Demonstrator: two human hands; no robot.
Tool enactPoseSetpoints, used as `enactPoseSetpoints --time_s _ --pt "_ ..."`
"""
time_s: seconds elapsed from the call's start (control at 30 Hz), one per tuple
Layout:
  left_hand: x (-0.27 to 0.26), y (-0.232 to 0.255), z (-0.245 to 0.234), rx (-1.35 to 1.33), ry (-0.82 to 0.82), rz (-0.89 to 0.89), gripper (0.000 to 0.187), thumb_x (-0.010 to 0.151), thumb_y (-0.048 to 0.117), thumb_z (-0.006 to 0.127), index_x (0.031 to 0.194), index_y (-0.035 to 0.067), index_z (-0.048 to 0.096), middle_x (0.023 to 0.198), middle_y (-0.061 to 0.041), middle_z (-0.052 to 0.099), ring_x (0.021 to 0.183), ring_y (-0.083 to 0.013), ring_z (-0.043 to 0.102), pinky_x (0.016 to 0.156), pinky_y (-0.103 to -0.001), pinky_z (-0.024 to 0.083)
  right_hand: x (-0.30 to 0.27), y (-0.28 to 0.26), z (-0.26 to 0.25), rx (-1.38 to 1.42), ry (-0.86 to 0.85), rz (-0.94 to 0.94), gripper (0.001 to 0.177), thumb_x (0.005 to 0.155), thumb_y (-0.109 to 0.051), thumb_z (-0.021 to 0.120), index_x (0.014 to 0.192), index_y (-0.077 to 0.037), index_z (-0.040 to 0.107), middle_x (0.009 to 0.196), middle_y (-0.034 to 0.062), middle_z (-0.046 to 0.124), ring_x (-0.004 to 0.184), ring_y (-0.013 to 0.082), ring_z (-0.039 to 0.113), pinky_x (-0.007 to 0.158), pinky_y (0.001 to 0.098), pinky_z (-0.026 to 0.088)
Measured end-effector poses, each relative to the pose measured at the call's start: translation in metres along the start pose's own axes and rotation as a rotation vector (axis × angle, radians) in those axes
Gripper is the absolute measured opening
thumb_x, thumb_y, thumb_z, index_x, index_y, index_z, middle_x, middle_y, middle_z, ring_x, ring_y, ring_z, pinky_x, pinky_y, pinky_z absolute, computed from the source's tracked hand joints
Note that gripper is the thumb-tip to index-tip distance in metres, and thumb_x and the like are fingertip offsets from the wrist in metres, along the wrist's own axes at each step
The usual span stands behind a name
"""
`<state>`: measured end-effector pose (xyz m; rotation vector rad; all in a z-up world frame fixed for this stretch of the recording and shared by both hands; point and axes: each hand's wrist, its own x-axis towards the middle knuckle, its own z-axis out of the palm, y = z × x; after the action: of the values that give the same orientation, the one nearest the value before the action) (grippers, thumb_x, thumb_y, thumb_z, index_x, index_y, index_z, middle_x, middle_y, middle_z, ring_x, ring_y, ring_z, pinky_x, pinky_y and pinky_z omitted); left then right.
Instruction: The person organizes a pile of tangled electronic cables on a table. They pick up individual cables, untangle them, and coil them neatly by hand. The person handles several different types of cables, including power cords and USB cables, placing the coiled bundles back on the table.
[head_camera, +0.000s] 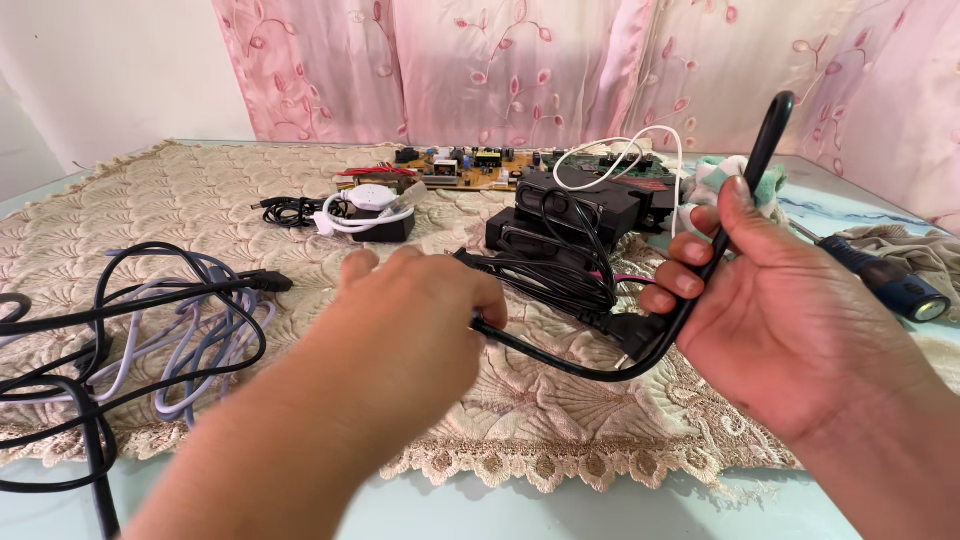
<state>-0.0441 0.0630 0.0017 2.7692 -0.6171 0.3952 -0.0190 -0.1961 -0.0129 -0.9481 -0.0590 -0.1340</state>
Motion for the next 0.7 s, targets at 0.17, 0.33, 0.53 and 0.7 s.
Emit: enactPoseSetpoints --time_s 0.17,0.33,0.53,0.7 --pt "0.001 0.006 -0.034 -0.19 -0.122 -0.357 0.027 0.1 0.029 0.06 0.119 0.022 0.079 0.101 -0.007 0.076 0.093 -0.024 0.07 0.086 -0.039 0.054 0.001 0.003 0.001 0.02 0.074 0.025 0.026 0.102 -0.036 0.066 0.098 -0.012 0.057 0.081 -0.0013 0.045 0.076 0.014 0.042 0.072 0.035 0.041" --pt "0.004 -0.002 -0.049 -0.498 0.065 -0.557 0.03 0.103 0.024 0.056 0.123 0.016 0.077 0.096 -0.005 0.076 0.079 -0.0245 0.063 0.072 -0.04 0.052 0.002 0.005 -0.001 0.049 0.036 0.02 0.026 0.102 -0.036 0.066 0.095 -0.012 0.058 0.079 -0.0011 0.045 0.075 0.0144 0.043 0.071 0.0354 0.041" --pt "0.012 -0.022 -0.062 -0.807 0.308 -0.525 0.029 0.104 0.023 0.052 0.111 0.003 0.072 0.086 -0.01 0.077 0.065 -0.0103 0.062 0.068 -0.027 0.05 -0.001 0.005 0.004 0.015 0.038 0.004 0.025 0.105 -0.034 0.067 0.094 -0.013 0.058 0.079 -0.0013 0.045 0.074 0.0143 0.042 0.071 0.0362 0.041" --pt "0.041 -0.07 -0.09 -1.217 0.433 -0.498 0.018 0.102 0.018 0.06 0.104 0.001 0.068 0.067 -0.002 0.063 0.046 -0.0087 0.032 0.049 -0.028 0.027 -0.003 0.004 0.008 0.009 0.062 -0.006 0.022 0.105 -0.032 0.067 0.095 -0.015 0.059 0.079 -0.0018 0.047 0.074 0.0141 0.042 0.071 0.0363 0.04"
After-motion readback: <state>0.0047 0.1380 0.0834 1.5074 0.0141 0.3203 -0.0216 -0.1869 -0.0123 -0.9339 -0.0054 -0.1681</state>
